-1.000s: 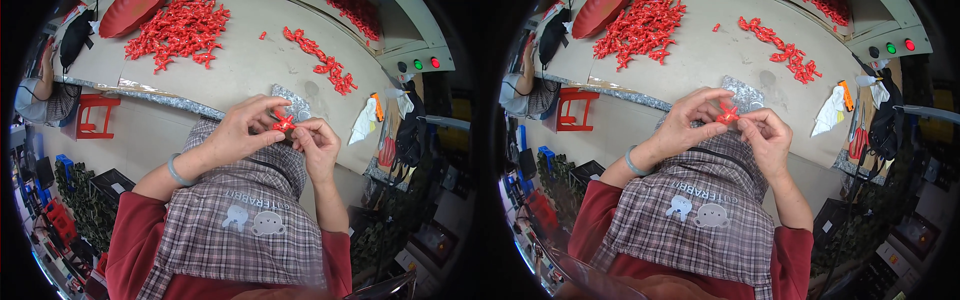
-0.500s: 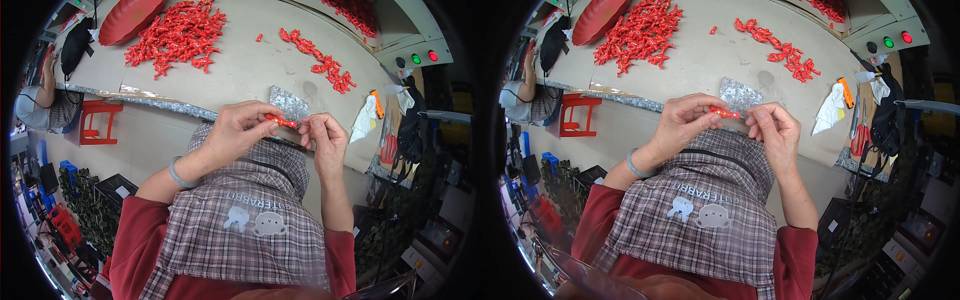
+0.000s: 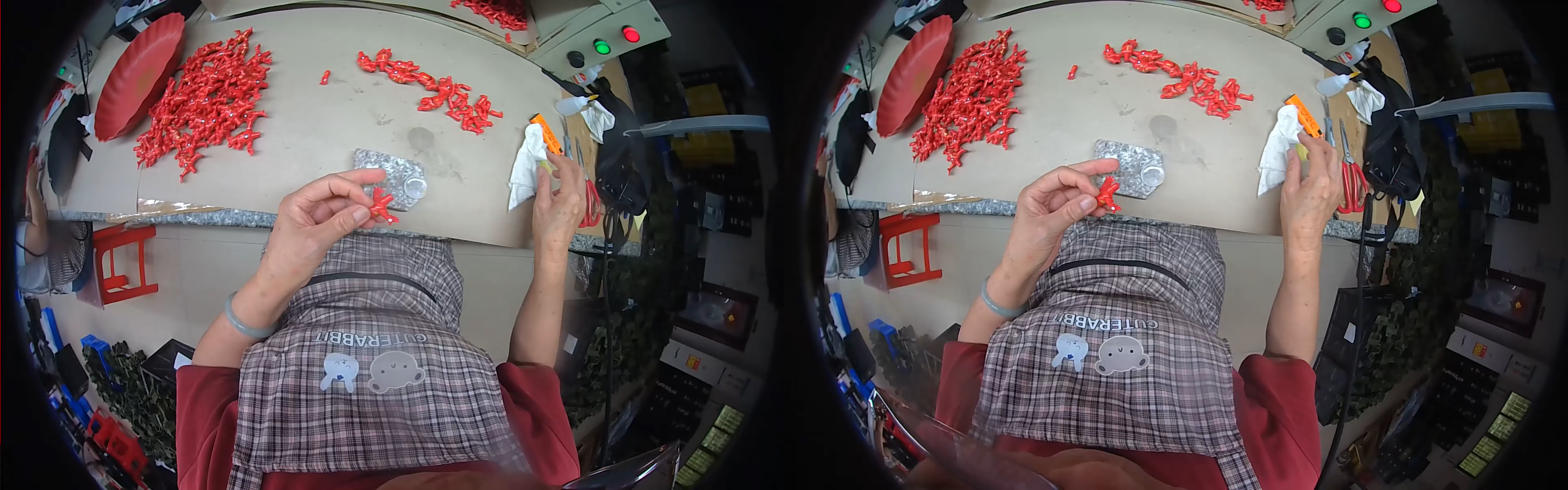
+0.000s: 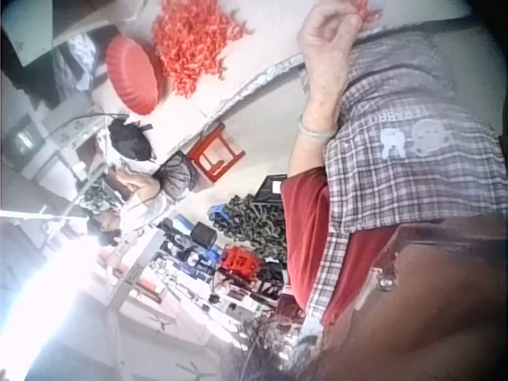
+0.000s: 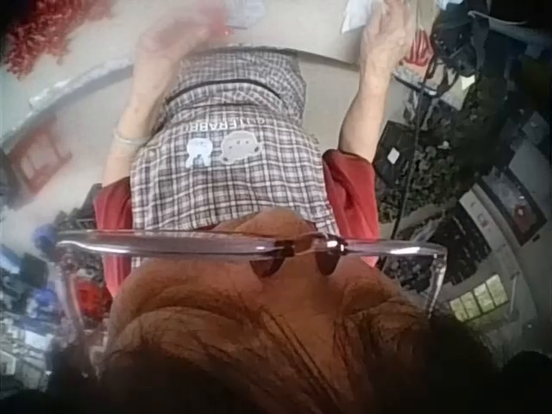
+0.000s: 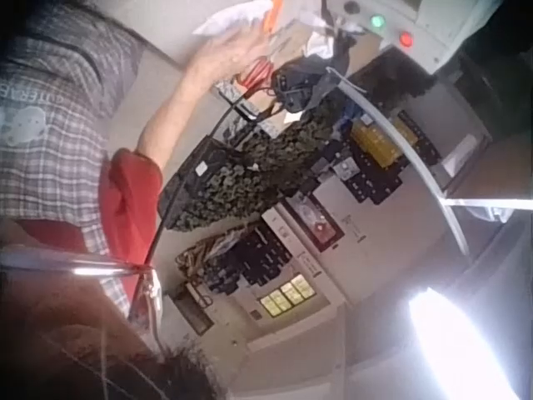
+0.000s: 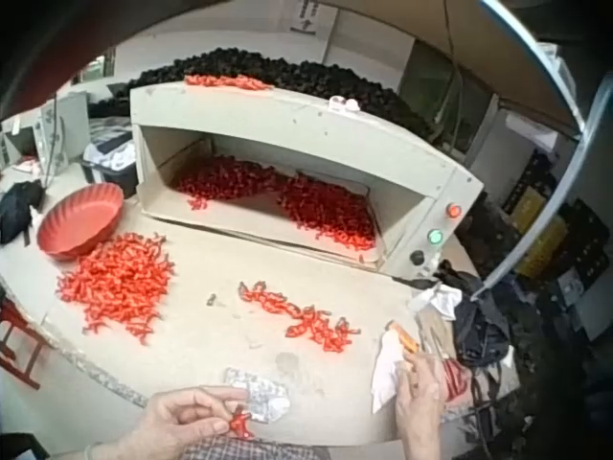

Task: The person assembles plastic toy figures by picking up parts from the table and attaching component pieces onto the toy bodies by hand.

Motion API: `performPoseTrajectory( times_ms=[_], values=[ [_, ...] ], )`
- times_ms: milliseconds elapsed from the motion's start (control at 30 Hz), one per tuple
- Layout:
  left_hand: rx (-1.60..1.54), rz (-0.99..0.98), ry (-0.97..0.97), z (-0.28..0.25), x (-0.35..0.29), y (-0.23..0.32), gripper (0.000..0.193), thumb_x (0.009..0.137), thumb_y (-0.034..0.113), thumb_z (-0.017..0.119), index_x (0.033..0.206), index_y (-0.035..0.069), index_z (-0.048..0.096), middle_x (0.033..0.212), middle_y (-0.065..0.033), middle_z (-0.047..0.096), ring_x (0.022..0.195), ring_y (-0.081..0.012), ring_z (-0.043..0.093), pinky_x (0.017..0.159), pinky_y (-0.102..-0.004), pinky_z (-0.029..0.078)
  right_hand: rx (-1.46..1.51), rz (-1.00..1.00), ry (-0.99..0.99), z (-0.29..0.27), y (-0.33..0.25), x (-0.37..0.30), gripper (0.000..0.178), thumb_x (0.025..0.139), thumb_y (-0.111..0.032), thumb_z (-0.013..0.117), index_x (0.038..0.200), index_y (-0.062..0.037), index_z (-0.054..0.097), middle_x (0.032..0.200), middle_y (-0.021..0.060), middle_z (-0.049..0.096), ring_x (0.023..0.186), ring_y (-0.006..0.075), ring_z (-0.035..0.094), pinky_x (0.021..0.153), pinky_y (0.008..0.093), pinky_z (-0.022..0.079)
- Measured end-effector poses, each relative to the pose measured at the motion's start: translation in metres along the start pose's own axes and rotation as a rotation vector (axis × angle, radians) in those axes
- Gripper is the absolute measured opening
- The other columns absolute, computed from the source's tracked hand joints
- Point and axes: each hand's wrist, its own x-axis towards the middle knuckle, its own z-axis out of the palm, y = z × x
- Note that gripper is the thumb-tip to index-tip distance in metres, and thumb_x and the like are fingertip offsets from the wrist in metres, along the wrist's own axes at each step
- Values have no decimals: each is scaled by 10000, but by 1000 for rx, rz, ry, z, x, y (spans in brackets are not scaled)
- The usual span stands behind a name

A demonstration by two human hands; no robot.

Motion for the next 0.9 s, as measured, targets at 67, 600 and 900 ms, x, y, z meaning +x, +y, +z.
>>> performPoseTrajectory(
  times_ms=[67,600,900],
  values=[
    [31,14,7,3,3,0,101,932,-44,602,1026,-13,623,1248,-180,625,1021,-209,679,901,-330,575,-58,-15,-27,3,1,-4,265,840,-44,701,1103,-26,674,1069,158,641,976,336,629,844,433,505],
    [44,66,-158,48,23,-8,305,858,-94,668,1152,-25,628,1207,-107,577,1111,-181,612,980,-316,528,639,152,129,-24,-21,-21,100,908,-47,665,978,20,643,1089,116,640,841,129,607,738,269,506],
    [342,247,-83,73,29,-21,284,818,-84,680,1086,5,647,1048,-79,640,949,-148,660,842,-277,572,801,57,-31,-33,-77,-58,135,861,13,677,987,20,631,1017,135,701,905,184,662,823,310,524]
  ],
)
